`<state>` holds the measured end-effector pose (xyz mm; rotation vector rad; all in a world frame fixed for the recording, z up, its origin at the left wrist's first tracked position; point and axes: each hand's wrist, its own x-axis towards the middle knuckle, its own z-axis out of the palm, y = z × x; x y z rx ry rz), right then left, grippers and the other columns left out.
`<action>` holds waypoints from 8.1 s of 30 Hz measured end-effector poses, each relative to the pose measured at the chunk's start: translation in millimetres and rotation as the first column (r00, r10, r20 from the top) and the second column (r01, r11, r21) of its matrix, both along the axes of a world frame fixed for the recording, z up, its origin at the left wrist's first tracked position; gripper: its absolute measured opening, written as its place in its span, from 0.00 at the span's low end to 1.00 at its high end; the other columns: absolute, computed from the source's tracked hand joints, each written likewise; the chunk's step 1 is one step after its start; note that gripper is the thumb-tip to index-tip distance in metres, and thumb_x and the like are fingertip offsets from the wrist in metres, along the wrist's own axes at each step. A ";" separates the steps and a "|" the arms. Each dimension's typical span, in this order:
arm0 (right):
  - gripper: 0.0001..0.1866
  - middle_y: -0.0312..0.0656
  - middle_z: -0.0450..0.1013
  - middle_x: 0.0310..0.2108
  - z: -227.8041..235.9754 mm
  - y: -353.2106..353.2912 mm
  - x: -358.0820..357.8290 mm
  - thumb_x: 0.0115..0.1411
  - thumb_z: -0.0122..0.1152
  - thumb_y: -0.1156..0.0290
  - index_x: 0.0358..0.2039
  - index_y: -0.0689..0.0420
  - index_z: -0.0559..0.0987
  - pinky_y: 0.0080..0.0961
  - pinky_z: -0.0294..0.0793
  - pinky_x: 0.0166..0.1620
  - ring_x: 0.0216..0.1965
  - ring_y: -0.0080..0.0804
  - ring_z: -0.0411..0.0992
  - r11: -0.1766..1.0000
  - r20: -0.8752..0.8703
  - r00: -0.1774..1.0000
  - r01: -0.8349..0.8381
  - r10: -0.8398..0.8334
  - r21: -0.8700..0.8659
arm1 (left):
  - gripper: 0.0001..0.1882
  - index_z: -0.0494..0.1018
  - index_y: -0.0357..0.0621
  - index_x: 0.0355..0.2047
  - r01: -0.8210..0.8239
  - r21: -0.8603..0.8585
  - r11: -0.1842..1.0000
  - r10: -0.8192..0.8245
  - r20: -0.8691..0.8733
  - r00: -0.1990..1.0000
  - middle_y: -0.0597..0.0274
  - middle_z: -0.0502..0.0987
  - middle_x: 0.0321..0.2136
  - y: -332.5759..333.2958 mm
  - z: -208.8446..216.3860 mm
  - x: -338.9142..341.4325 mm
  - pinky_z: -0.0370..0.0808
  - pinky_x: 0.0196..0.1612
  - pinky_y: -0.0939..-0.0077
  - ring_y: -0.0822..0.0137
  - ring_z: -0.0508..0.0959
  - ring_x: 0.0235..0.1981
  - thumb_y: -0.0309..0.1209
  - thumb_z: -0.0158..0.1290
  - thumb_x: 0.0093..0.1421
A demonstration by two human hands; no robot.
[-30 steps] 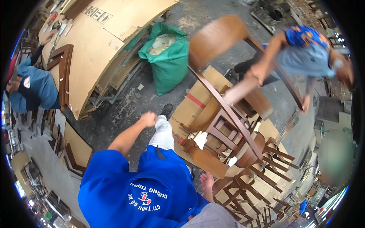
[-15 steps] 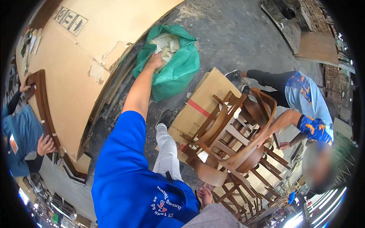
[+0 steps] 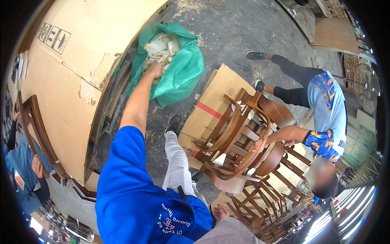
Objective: The person repeatedly takes small white corner protectors from a green bag and sticks them onto the legs and edges of wooden chairs. They handle the chairs by lifting and rotating them to reach different sides, applying the protectors one at a time.
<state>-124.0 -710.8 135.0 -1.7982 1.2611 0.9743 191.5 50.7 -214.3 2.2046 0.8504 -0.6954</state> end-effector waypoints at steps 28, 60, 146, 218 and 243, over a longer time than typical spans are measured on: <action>0.15 0.38 0.79 0.46 -35.8 -29.6 85.1 0.72 0.60 0.71 0.55 0.63 0.80 0.23 0.76 0.51 0.45 0.24 0.76 0.773 0.742 0.647 -0.559 0.179 0.301 | 0.58 0.50 0.47 0.76 -0.041 -0.764 0.644 0.744 0.613 0.265 0.49 0.69 0.65 -351.9 324.9 -147.5 0.75 0.65 0.60 0.57 0.73 0.63 0.16 0.65 0.46; 0.12 0.44 0.81 0.33 -231.0 -116.4 110.2 0.69 0.62 0.67 0.47 0.62 0.79 0.31 0.79 0.40 0.33 0.28 0.80 1.000 0.832 0.554 0.026 -0.020 0.007 | 0.41 0.59 0.44 0.71 -0.452 -0.856 0.253 0.149 -0.427 0.892 0.55 0.74 0.59 -619.8 220.1 -270.7 0.78 0.61 0.61 0.60 0.77 0.60 0.18 0.63 0.59; 0.25 0.48 0.75 0.16 -294.9 -119.6 289.3 0.62 0.66 0.50 0.19 0.59 0.79 0.42 0.79 0.29 0.20 0.43 0.78 0.599 0.457 0.389 -0.546 0.800 -0.585 | 0.38 0.62 0.48 0.63 -0.306 -0.935 0.176 0.642 -0.127 0.756 0.54 0.73 0.52 -464.9 183.6 -116.2 0.81 0.50 0.66 0.58 0.78 0.51 0.19 0.64 0.52; 0.15 0.35 0.81 0.29 -234.6 -289.9 231.8 0.65 0.71 0.63 0.44 0.61 0.85 0.19 0.77 0.29 0.27 0.17 0.77 0.719 0.641 0.726 -0.305 -0.249 0.625 | 0.25 0.68 0.40 0.61 -0.020 -0.864 0.504 0.412 0.220 0.884 0.58 0.77 0.54 -866.0 112.8 -71.6 0.80 0.51 0.70 0.67 0.82 0.46 0.22 0.61 0.65; 0.24 0.58 0.80 0.38 -437.2 -393.6 625.8 0.66 0.67 0.71 0.54 0.72 0.68 0.34 0.86 0.29 0.32 0.45 0.83 0.762 0.831 0.165 0.521 -0.532 0.384 | 0.30 0.76 0.43 0.55 0.155 -0.665 0.730 -0.175 0.037 0.984 0.56 0.79 0.50 -657.4 74.6 -272.9 0.77 0.53 0.67 0.57 0.81 0.51 0.19 0.68 0.49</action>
